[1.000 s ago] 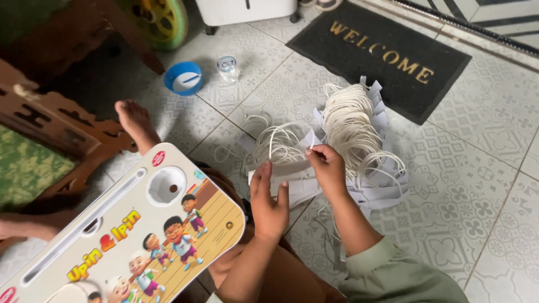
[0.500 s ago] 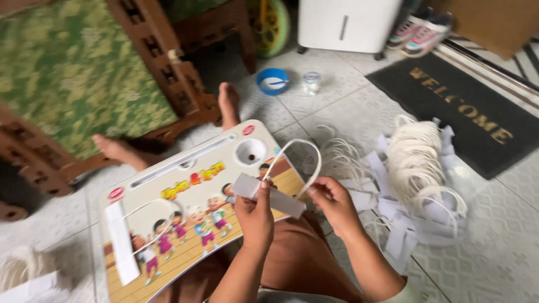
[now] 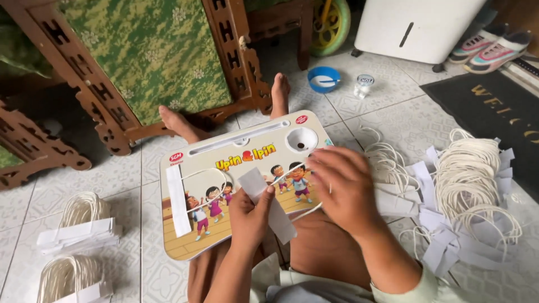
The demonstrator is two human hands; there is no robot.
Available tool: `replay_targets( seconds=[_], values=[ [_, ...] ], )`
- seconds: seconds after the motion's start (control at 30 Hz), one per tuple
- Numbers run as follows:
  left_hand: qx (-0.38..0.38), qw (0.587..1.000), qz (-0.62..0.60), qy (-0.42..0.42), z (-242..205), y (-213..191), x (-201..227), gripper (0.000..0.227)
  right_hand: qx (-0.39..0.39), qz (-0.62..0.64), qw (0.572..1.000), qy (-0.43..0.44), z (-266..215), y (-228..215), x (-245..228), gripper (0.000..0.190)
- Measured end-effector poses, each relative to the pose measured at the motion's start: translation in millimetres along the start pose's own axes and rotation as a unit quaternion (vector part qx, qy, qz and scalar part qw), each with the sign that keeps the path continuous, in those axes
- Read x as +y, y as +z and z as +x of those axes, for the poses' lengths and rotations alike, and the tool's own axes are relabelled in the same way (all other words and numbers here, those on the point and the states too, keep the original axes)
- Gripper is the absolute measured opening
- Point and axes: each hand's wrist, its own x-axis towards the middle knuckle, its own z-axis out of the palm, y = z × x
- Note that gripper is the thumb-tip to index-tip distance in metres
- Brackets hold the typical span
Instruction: Assembling white cord handles or straps onto a small illustrated lap desk or board using paper strips.
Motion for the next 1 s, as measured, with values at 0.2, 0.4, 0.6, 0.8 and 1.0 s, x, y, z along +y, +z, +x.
replay_targets(
  seconds=[0.2,0.4,0.6,0.8,1.0],
  values=[
    [0.020,0.999,-0.030,0.037,-10.3,-3.9,-5.5,0.018,-0.007,-0.014,0.997,-0.080,-5.2,54.8,-9.7,0.022],
    [0.063,0.992,-0.037,0.104,-11.9,-3.9,-15.4,0.017,0.029,0.044,0.999,-0.015,-11.7,77.5,-20.7,0.016],
    [0.078,0.994,0.012,0.081,-4.2,-21.2,-8.4,0.022,-0.015,-0.004,1.000,0.026,-9.0,68.4,0.4,0.012],
    [0.059,0.993,-0.027,0.099,-8.6,-5.8,-15.3,0.017,0.079,0.002,0.993,0.092,-28.5,84.2,3.0,0.007],
    [0.094,0.994,-0.021,-0.052,2.6,-26.7,-13.6,0.032,0.011,0.014,0.994,0.108,-43.7,87.2,21.4,0.018]
  ],
)
